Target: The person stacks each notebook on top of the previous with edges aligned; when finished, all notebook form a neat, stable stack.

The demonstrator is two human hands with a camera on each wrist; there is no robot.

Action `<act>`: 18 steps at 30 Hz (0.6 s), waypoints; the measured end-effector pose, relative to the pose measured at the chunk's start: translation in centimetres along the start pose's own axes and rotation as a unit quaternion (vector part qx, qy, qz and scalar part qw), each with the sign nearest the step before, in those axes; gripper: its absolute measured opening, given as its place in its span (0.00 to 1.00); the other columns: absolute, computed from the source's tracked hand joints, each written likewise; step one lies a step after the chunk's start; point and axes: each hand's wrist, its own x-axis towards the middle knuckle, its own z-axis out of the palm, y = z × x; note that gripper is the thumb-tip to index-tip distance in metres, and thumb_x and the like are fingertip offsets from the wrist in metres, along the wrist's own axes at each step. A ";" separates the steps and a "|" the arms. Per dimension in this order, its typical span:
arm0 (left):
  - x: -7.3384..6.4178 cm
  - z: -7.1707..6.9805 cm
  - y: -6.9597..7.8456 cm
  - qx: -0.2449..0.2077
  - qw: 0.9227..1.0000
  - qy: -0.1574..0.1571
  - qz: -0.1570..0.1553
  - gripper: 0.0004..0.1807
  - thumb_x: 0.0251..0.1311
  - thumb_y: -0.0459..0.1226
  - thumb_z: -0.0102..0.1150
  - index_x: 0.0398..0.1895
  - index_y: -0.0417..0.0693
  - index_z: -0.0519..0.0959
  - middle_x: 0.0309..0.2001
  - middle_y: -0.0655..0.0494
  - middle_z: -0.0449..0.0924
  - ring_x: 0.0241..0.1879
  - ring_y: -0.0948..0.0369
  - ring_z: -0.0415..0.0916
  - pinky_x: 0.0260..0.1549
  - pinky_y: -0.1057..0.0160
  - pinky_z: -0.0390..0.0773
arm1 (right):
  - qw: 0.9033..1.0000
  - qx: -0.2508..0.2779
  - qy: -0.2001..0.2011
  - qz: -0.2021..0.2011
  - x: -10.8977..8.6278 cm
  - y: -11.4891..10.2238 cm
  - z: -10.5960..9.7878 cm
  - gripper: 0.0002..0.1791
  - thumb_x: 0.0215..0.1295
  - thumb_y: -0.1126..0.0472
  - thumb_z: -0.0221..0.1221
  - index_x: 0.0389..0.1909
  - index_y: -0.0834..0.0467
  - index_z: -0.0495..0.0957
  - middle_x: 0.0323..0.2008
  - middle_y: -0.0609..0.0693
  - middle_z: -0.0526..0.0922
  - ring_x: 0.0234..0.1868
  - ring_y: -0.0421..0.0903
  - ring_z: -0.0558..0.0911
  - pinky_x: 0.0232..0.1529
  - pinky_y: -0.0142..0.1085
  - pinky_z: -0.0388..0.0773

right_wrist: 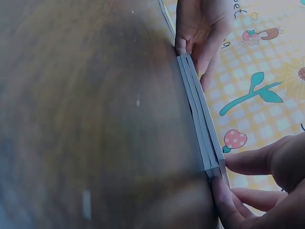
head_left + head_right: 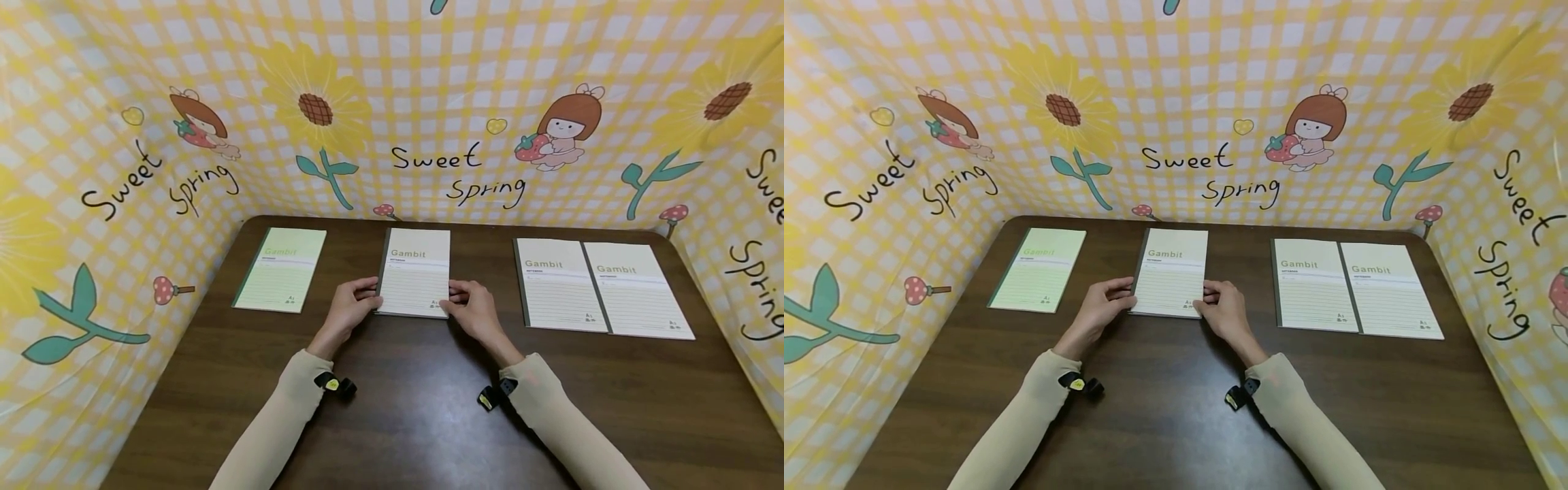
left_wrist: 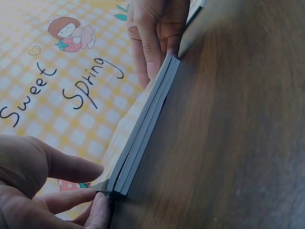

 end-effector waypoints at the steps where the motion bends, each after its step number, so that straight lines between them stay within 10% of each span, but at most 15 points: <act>1: 0.0 0.0 0.0 0.000 1.000 -0.001 0.000 0.28 0.62 0.25 0.65 0.67 0.36 0.78 0.66 0.36 0.79 0.63 0.45 0.79 0.51 0.67 0.79 | 1.000 0.002 0.002 0.002 0.0 0.0 0.0 0.25 0.64 0.66 0.70 0.62 0.68 0.81 0.50 0.64 0.84 0.50 0.57 0.86 0.56 0.47 0.84; 18: 0.1 0.1 -0.2 0.023 1.000 -0.005 0.001 0.28 0.63 0.29 0.66 0.68 0.37 0.77 0.66 0.39 0.80 0.62 0.47 0.80 0.54 0.62 0.80 | 1.000 0.017 -0.002 0.010 0.1 0.2 -0.1 0.25 0.64 0.65 0.71 0.62 0.65 0.81 0.51 0.64 0.87 0.51 0.57 0.86 0.55 0.44 0.83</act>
